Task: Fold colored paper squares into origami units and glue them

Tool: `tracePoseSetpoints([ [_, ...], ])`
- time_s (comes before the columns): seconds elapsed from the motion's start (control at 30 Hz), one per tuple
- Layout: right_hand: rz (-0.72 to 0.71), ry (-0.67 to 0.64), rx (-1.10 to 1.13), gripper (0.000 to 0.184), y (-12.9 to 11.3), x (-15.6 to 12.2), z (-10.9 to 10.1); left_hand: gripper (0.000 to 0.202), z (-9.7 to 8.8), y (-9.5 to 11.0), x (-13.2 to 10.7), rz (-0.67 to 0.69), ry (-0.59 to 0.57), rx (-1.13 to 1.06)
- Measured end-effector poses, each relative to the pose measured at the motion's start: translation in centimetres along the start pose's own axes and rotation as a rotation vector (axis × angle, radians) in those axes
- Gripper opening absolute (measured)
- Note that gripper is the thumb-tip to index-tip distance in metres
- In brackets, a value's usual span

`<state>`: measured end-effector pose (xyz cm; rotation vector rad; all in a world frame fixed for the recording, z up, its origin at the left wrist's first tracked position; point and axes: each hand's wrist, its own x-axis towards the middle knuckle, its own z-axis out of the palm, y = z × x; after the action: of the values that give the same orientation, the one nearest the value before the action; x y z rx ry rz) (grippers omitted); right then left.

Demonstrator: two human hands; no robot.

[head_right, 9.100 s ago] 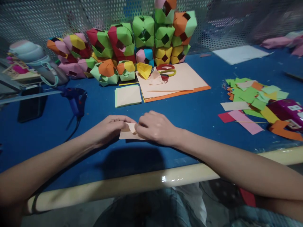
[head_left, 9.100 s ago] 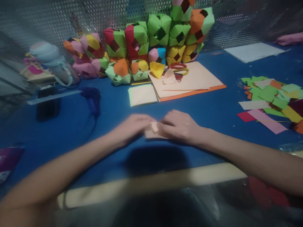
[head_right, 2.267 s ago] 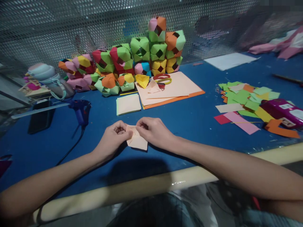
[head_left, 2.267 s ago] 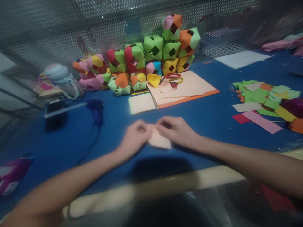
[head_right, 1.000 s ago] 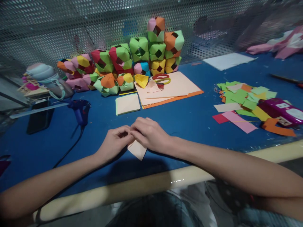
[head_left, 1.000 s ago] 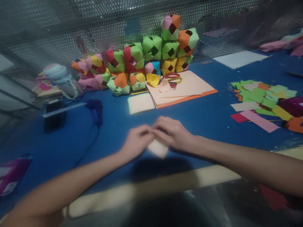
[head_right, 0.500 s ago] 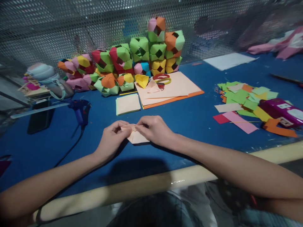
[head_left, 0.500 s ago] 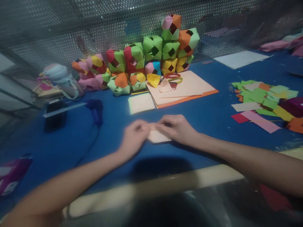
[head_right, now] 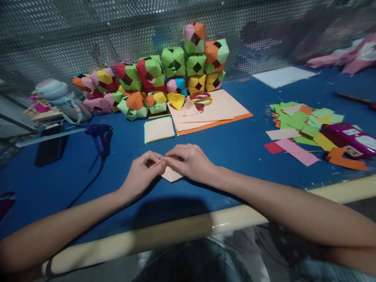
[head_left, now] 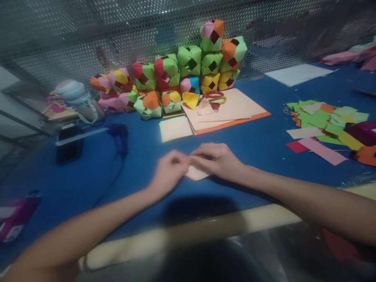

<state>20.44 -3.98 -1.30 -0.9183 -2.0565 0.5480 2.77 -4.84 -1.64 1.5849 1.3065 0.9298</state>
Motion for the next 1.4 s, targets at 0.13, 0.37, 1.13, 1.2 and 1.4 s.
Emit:
tracePoseSetpoints([
  [0.13, -0.034, -0.046, -0.046, 0.014, 0.05, -0.04, -0.04, 0.012, 0.03, -0.30, 0.01, 0.040, -0.057, 0.005],
  [0.37, 0.060, -0.024, -0.040, 0.011, -0.21, -0.01, -0.38, 0.013, -0.03, -0.25, -0.11, 0.076, 0.053, 0.024],
  [1.13, 0.166, 0.154, 0.057, 0.004, -0.60, 0.26, 0.32, 0.013, 0.14, 0.05, 0.16, -0.103, 0.056, -0.100],
  [1.2, 0.124, 0.167, 0.055, 0.007, -0.61, 0.18, 0.38, 0.014, 0.18, 0.21, 0.06, -0.104, 0.062, -0.093],
  [1.4, -0.081, 0.165, -0.034, 0.014, -0.46, -0.08, 0.58, 0.017, 0.19, 0.29, 0.05, -0.102, 0.044, -0.104],
])
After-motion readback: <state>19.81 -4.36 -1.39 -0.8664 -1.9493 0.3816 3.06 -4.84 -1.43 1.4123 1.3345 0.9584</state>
